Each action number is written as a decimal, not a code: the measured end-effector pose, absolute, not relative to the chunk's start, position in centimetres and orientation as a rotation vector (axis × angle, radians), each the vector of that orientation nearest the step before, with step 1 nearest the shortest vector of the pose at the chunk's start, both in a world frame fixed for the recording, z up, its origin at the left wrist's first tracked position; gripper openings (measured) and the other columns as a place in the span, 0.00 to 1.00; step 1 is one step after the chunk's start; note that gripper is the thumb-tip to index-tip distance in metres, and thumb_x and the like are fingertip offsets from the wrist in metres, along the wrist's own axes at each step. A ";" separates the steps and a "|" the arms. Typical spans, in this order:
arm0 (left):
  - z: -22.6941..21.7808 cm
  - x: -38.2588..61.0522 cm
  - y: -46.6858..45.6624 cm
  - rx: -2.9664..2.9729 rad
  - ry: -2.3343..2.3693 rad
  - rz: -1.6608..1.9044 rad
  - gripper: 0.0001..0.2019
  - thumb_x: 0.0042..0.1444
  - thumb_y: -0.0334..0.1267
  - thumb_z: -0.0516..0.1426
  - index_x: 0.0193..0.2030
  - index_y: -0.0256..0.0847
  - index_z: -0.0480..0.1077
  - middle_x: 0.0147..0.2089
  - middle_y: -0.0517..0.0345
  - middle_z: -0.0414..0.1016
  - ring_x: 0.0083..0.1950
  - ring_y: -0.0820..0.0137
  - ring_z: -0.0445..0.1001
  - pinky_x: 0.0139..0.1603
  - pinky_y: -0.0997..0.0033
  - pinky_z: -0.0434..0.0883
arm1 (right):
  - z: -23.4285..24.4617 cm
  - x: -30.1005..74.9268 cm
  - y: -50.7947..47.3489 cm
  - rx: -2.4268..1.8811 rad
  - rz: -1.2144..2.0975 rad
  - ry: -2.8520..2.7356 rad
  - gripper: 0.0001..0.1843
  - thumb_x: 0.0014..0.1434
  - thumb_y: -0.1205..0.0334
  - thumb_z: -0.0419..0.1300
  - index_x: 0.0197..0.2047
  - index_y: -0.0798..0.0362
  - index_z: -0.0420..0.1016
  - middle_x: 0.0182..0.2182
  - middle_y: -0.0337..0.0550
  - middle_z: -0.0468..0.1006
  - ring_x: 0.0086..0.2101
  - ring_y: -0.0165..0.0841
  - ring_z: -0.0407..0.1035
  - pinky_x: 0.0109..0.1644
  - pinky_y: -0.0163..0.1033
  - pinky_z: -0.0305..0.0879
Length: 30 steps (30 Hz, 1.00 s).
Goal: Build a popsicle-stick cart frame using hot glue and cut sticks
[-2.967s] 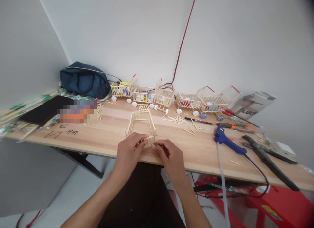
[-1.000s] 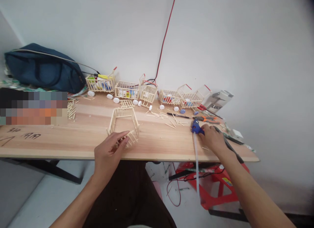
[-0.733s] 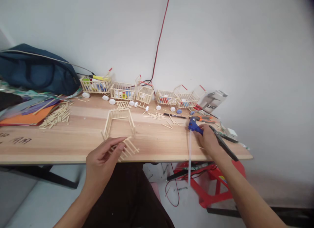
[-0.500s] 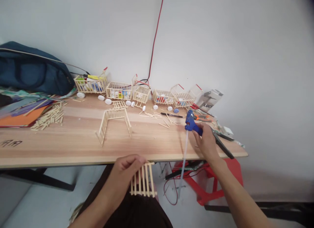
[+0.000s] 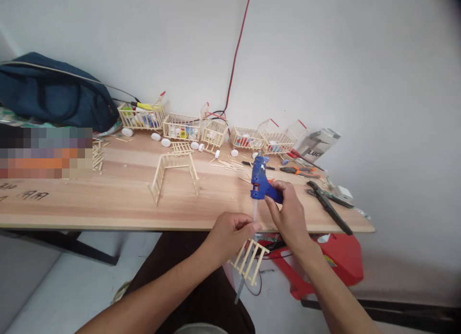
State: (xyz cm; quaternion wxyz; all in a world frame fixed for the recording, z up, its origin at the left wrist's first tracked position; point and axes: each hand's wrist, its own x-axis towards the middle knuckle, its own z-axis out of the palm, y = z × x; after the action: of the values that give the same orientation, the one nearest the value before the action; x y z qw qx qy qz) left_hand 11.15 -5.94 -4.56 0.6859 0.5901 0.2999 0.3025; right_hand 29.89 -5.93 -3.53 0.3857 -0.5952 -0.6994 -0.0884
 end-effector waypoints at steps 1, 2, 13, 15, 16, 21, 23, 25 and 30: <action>-4.4 11.0 -5.9 1.302 0.676 0.681 0.17 0.54 0.46 0.56 0.22 0.35 0.66 0.18 0.67 0.53 0.19 0.80 0.53 0.21 0.78 0.49 | -3.5 29.5 -5.9 -1.507 -0.219 -1.782 0.13 0.62 0.61 0.55 0.50 0.51 0.63 0.43 0.48 0.72 0.45 0.39 0.69 0.49 0.45 0.67; -4.1 10.9 -6.0 1.277 0.684 0.680 0.16 0.54 0.46 0.55 0.23 0.35 0.67 0.17 0.67 0.54 0.18 0.80 0.53 0.20 0.78 0.49 | -3.5 29.2 -5.8 -1.497 -0.219 -1.780 0.13 0.62 0.61 0.55 0.50 0.51 0.63 0.43 0.48 0.72 0.45 0.39 0.69 0.49 0.45 0.67; -3.1 10.1 -6.1 1.173 0.671 0.745 0.16 0.54 0.48 0.55 0.25 0.36 0.68 0.15 0.66 0.58 0.15 0.79 0.55 0.17 0.79 0.51 | -3.3 27.8 -5.8 -1.474 -0.263 -1.775 0.13 0.63 0.62 0.55 0.50 0.51 0.62 0.43 0.47 0.72 0.45 0.38 0.69 0.48 0.43 0.67; -3.1 10.1 -6.1 1.147 0.654 0.752 0.16 0.53 0.49 0.55 0.25 0.37 0.68 0.15 0.67 0.58 0.15 0.79 0.55 0.17 0.79 0.51 | -3.5 27.7 -5.7 -1.486 -0.259 -1.744 0.13 0.62 0.61 0.55 0.50 0.51 0.62 0.43 0.48 0.72 0.44 0.38 0.70 0.48 0.44 0.67; -3.1 10.1 -6.0 1.137 0.643 0.748 0.17 0.53 0.49 0.56 0.26 0.36 0.69 0.15 0.67 0.58 0.15 0.79 0.55 0.17 0.79 0.51 | -3.6 27.7 -5.7 -1.493 -0.256 -1.724 0.13 0.62 0.60 0.55 0.50 0.51 0.62 0.43 0.48 0.72 0.44 0.39 0.70 0.48 0.44 0.67; -3.0 9.9 -5.8 1.087 0.610 0.733 0.19 0.54 0.52 0.56 0.28 0.35 0.71 0.17 0.67 0.59 0.15 0.81 0.55 0.17 0.80 0.52 | -4.0 27.5 -5.6 -1.507 -0.188 -1.659 0.16 0.61 0.58 0.56 0.51 0.51 0.62 0.43 0.47 0.73 0.44 0.38 0.70 0.47 0.44 0.68; -2.9 9.9 -5.7 1.083 0.593 0.744 0.19 0.56 0.52 0.55 0.28 0.35 0.72 0.17 0.67 0.60 0.15 0.82 0.54 0.17 0.80 0.52 | -3.9 27.3 -5.5 -1.542 -0.153 -1.629 0.23 0.60 0.58 0.58 0.56 0.51 0.60 0.42 0.46 0.73 0.41 0.37 0.70 0.45 0.43 0.68; -2.8 9.9 -5.6 1.087 0.574 0.737 0.18 0.56 0.51 0.56 0.30 0.35 0.73 0.17 0.67 0.60 0.15 0.82 0.53 0.17 0.81 0.52 | -3.7 27.1 -5.2 -1.610 -0.142 -1.615 0.29 0.58 0.58 0.59 0.61 0.51 0.57 0.40 0.45 0.74 0.38 0.37 0.71 0.43 0.42 0.68; -2.4 10.4 -5.3 1.005 0.541 0.723 0.18 0.56 0.50 0.56 0.29 0.35 0.72 0.16 0.67 0.61 0.14 0.82 0.54 0.16 0.80 0.51 | -3.2 26.9 -4.4 -1.745 -0.233 -1.732 0.23 0.57 0.63 0.55 0.57 0.51 0.67 0.47 0.49 0.76 0.44 0.42 0.71 0.46 0.43 0.65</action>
State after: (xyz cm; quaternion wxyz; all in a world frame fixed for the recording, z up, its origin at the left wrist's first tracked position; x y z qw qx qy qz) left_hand 10.45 -5.30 -2.44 0.7804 0.4652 0.2502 0.3345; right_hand 26.93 -4.37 -3.17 0.3298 -0.6672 -0.6619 -0.0891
